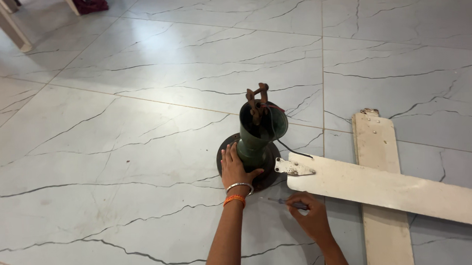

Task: The person is assembling a ceiling fan by attaching blades to the motor housing using a screwdriver. They align each blade, insert screws, and tighten them to secure the blades in place.

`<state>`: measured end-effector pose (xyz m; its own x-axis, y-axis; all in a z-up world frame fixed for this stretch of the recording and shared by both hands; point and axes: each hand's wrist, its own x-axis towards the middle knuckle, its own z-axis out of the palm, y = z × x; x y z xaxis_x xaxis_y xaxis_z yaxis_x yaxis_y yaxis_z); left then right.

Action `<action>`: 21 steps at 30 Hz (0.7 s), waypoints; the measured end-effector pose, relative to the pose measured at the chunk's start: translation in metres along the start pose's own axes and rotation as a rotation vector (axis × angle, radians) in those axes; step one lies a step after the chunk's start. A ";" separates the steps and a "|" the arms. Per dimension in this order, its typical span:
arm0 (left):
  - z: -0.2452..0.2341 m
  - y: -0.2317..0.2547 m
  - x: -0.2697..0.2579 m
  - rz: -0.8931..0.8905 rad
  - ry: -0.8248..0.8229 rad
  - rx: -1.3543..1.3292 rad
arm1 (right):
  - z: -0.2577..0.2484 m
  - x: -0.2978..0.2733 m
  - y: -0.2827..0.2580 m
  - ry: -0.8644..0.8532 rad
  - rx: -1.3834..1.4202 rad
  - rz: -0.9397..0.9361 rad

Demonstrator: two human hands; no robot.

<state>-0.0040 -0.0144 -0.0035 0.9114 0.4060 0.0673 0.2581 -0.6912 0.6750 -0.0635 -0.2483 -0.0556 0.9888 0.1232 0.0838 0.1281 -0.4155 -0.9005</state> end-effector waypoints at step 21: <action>-0.017 0.015 -0.006 -0.081 0.035 -0.047 | -0.020 -0.014 -0.002 0.106 -0.854 -0.258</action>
<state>-0.0105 -0.0172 0.0189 0.8762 0.4806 0.0356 0.3149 -0.6268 0.7127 -0.0760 -0.2667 -0.0466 0.9181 0.2391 0.3162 0.3182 -0.9202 -0.2279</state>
